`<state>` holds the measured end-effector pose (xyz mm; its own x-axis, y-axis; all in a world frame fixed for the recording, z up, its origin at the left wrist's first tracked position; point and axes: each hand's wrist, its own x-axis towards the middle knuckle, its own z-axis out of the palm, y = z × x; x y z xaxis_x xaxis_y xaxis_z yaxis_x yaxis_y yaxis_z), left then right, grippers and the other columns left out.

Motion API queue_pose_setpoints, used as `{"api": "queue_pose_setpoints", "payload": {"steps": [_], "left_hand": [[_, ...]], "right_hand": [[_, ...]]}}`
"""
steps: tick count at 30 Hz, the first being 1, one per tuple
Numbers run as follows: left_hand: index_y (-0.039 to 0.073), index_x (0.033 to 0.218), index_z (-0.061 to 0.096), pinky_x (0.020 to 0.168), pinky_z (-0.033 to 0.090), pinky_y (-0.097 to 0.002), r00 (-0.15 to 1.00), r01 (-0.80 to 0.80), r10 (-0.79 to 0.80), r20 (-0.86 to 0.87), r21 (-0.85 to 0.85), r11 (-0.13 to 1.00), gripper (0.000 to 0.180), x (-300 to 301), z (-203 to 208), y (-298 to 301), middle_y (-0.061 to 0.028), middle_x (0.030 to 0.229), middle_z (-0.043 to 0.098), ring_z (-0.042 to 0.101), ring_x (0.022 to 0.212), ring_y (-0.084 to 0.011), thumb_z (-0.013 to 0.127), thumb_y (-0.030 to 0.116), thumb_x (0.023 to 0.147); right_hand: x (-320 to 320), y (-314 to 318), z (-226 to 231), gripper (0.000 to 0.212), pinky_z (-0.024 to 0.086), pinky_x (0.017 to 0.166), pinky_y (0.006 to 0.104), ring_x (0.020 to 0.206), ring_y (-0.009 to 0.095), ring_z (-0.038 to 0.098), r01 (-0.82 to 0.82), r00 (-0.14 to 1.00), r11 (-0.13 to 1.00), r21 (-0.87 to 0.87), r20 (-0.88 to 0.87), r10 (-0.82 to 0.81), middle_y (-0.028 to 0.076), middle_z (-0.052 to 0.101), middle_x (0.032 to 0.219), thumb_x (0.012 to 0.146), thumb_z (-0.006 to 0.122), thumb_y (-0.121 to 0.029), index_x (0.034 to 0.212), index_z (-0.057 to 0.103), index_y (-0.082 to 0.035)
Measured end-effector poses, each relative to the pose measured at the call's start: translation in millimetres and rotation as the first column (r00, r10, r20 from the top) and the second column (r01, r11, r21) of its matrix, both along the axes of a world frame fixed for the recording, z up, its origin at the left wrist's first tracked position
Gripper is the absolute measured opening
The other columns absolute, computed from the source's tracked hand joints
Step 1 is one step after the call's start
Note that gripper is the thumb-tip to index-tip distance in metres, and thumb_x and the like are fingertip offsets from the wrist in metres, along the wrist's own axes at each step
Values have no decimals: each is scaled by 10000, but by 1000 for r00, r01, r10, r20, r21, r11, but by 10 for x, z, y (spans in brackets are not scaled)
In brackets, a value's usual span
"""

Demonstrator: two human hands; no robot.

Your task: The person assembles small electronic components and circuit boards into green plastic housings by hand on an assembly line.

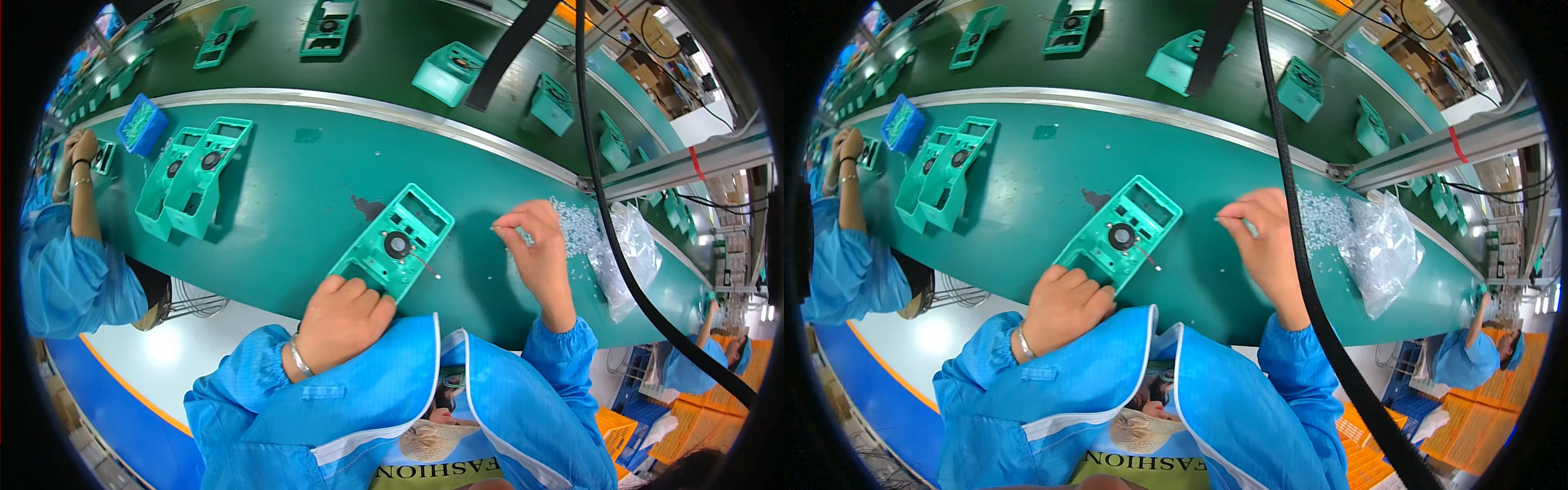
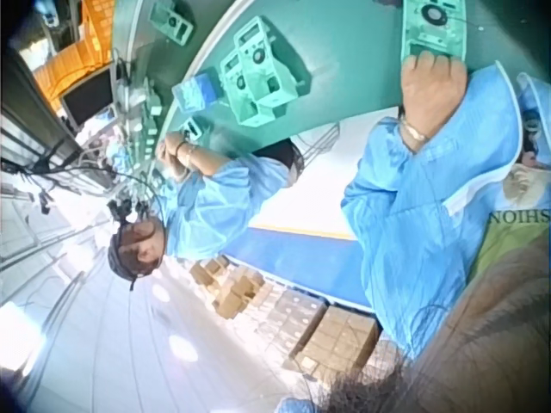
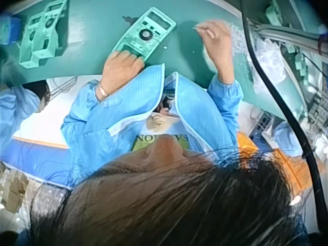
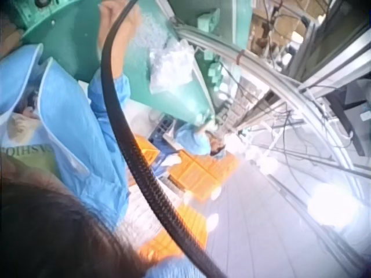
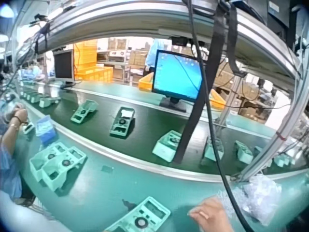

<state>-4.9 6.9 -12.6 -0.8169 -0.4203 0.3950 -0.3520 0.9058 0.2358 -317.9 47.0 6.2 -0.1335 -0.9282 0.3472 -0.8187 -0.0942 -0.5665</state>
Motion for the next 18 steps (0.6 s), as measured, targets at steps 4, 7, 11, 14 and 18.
{"api": "queue_pose_setpoints", "payload": {"steps": [4, 7, 11, 14, 18], "left_hand": [[109, 880, 659, 663, 389, -346, 1000, -2, 2, -7, -33, 999, 128, -29, -24, 51, 12, 693, 512, 545, 718, -174, 653, 163, 764], [126, 831, 635, 651, 381, -346, 1000, -17, 17, -20, -39, 999, 87, -36, -47, 67, 14, 683, 503, 538, 705, -169, 655, 167, 757], [142, 769, 584, 644, 373, -346, 999, -17, 14, -38, -70, 997, 78, -26, -55, 57, 12, 675, 488, 526, 691, -169, 654, 169, 746], [145, 761, 569, 642, 370, -342, 998, -25, 20, -67, -76, 997, 90, -21, -92, 61, 13, 669, 476, 519, 684, -168, 653, 168, 739], [144, 759, 565, 641, 369, -341, 996, -32, 27, -83, -65, 997, 98, -35, -107, 68, 14, 674, 485, 521, 686, -165, 657, 167, 736]], "right_hand": [[496, -331, -18, 109, 459, 864, 410, 950, 269, 628, -184, 982, 982, -37, -36, 183, 30, 682, 893, 782, 821, -67, 856, 747, -97], [773, -507, -91, 115, 454, 870, 417, 945, 265, 620, -224, 972, 967, -123, -96, 213, 23, 670, 890, 769, 819, -60, 843, 740, -100], [923, -619, -156, 130, 446, 882, 421, 942, 266, 610, -232, 964, 965, -119, -161, 212, 19, 650, 879, 753, 818, -54, 838, 732, -102], [963, -643, -178, 147, 442, 894, 420, 941, 262, 604, -233, 958, 964, -129, -200, 205, 16, 633, 868, 734, 816, -48, 832, 720, -98], [999, -640, -177, 158, 445, 892, 421, 943, 258, 608, -228, 952, 963, -143, -242, 189, 20, 629, 864, 722, 806, -37, 836, 713, -94]]}}
